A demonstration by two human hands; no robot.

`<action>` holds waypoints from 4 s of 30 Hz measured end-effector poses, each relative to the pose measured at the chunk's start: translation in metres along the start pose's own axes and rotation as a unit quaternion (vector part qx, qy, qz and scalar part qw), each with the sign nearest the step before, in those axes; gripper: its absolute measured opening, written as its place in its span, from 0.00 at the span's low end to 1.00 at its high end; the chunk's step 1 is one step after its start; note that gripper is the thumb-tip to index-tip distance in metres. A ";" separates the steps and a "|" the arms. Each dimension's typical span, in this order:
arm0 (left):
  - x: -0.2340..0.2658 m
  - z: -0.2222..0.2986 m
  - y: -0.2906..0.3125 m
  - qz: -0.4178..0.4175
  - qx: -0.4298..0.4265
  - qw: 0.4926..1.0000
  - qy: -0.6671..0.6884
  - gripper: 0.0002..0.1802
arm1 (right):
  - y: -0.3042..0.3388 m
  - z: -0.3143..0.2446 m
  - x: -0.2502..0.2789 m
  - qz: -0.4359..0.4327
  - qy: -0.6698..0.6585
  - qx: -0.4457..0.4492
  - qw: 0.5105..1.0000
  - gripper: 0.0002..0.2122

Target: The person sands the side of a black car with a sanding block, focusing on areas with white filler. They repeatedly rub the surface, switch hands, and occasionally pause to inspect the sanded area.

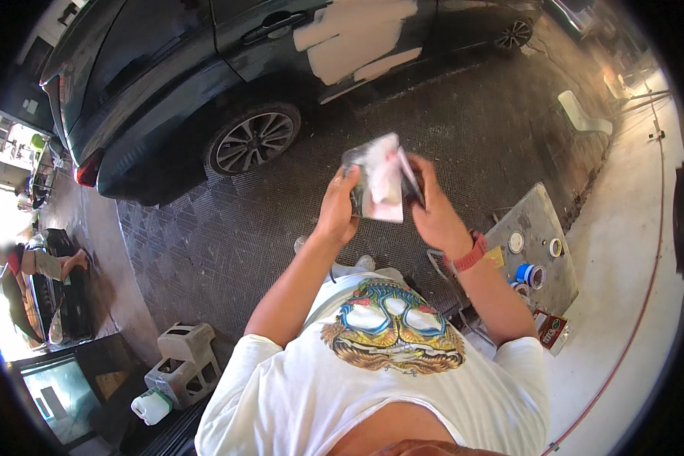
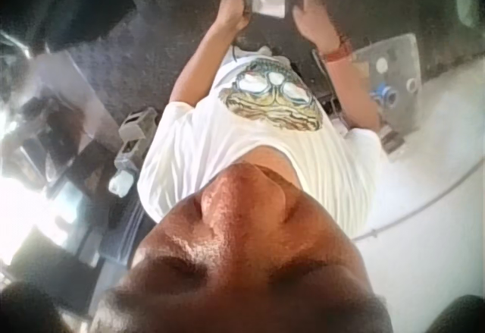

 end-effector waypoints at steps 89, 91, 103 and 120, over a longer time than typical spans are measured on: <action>0.326 0.261 0.105 0.136 -0.260 0.930 0.221 0.22 | -0.246 -0.077 -0.393 -0.394 0.246 0.221 0.858 0.33; 0.322 0.259 0.100 0.153 -0.221 0.942 0.201 0.22 | -0.241 -0.090 -0.394 -0.332 0.067 0.168 0.926 0.34; 0.317 0.276 0.090 0.270 -0.354 0.879 0.170 0.25 | -0.228 -0.069 -0.369 -0.433 -0.170 -0.168 0.869 0.21; 0.306 0.272 0.128 0.244 -0.140 0.949 -0.139 0.52 | -0.246 -0.132 -0.386 -0.279 0.242 0.263 0.891 0.21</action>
Point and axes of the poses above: each hand's wrist, its own y-axis away from the middle knuckle, its own x-axis out of the back of the hand, z = x × y, the point moved 1 cm from there along -y, towards the middle knuckle, and after that the axes turned 8 degrees about x, right-handed, at the moved point
